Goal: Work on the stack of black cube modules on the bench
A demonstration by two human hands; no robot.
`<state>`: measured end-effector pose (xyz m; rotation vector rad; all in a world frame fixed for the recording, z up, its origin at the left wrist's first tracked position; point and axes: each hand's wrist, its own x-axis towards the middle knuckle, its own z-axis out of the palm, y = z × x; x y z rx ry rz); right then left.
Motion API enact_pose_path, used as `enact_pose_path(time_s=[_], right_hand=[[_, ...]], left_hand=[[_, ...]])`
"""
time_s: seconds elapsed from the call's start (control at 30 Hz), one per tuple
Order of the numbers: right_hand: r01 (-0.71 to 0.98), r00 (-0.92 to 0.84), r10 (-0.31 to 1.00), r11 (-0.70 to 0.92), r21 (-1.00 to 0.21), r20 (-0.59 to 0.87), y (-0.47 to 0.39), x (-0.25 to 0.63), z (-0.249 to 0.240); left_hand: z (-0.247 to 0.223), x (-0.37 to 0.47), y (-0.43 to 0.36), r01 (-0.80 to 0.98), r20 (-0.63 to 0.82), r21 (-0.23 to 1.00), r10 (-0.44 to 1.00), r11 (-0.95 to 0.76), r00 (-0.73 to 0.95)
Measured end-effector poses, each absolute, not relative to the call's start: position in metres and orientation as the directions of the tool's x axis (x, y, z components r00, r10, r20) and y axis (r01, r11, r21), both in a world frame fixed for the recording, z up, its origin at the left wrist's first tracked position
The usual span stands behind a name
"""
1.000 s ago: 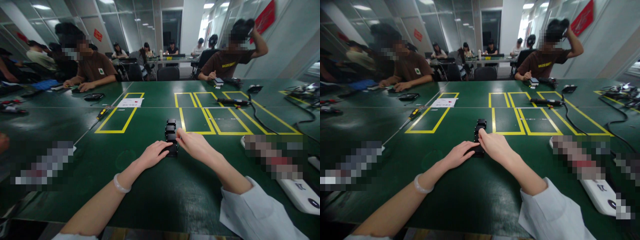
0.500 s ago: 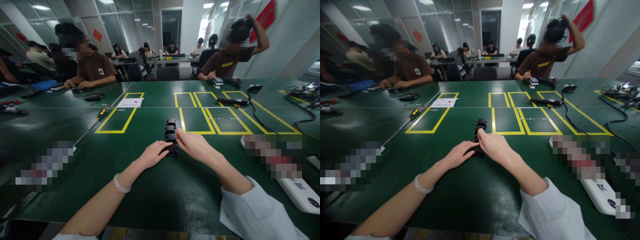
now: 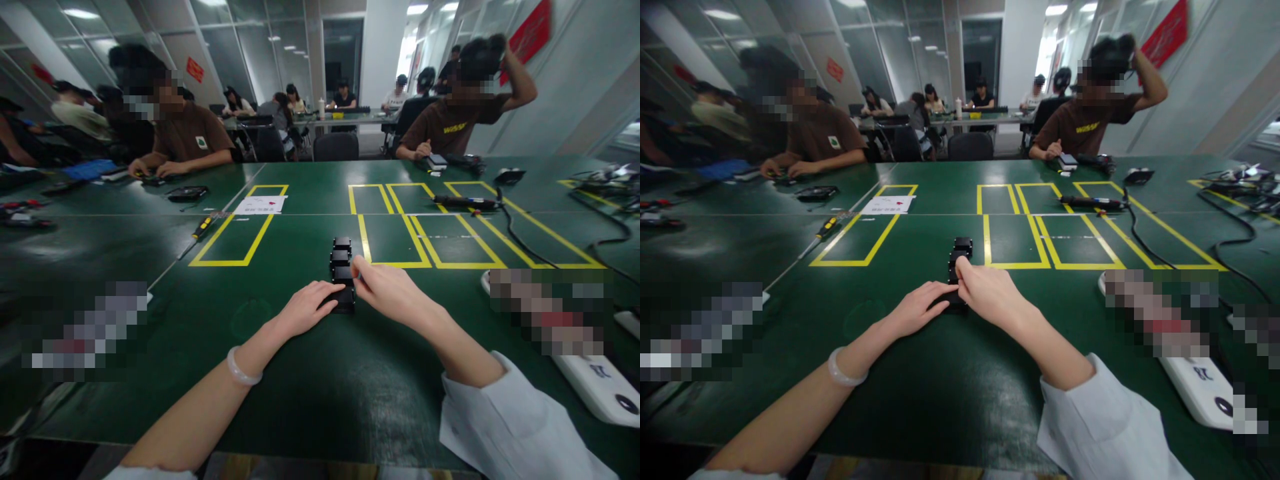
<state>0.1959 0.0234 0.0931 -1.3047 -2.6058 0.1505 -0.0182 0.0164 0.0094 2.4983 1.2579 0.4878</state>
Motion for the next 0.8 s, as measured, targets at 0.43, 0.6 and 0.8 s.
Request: enact_pose_path(time_s=[0.43, 0.6, 0.8], right_hand=[[0.780, -0.582, 0.801, 0.598, -0.185, 0.139, 0.0243, 0.1966, 0.0922], [0.819, -0.544, 0.831, 0.556, -0.143, 0.119, 0.0263, 0.1933, 0.0923], [0.782, -0.574, 0.807, 0.590, -0.203, 0.134, 0.0246, 0.1957, 0.0914]], left_hand=[[0.0062, -0.0200, 0.0177, 0.710, 0.171, 0.410, 0.813, -0.573, 0.557], [0.0078, -0.0195, 0.0175, 0.710, 0.165, 0.405, 0.810, -0.576, 0.563], [0.0078, -0.0193, 0.0166, 0.710, 0.166, 0.412, 0.813, -0.571, 0.557]])
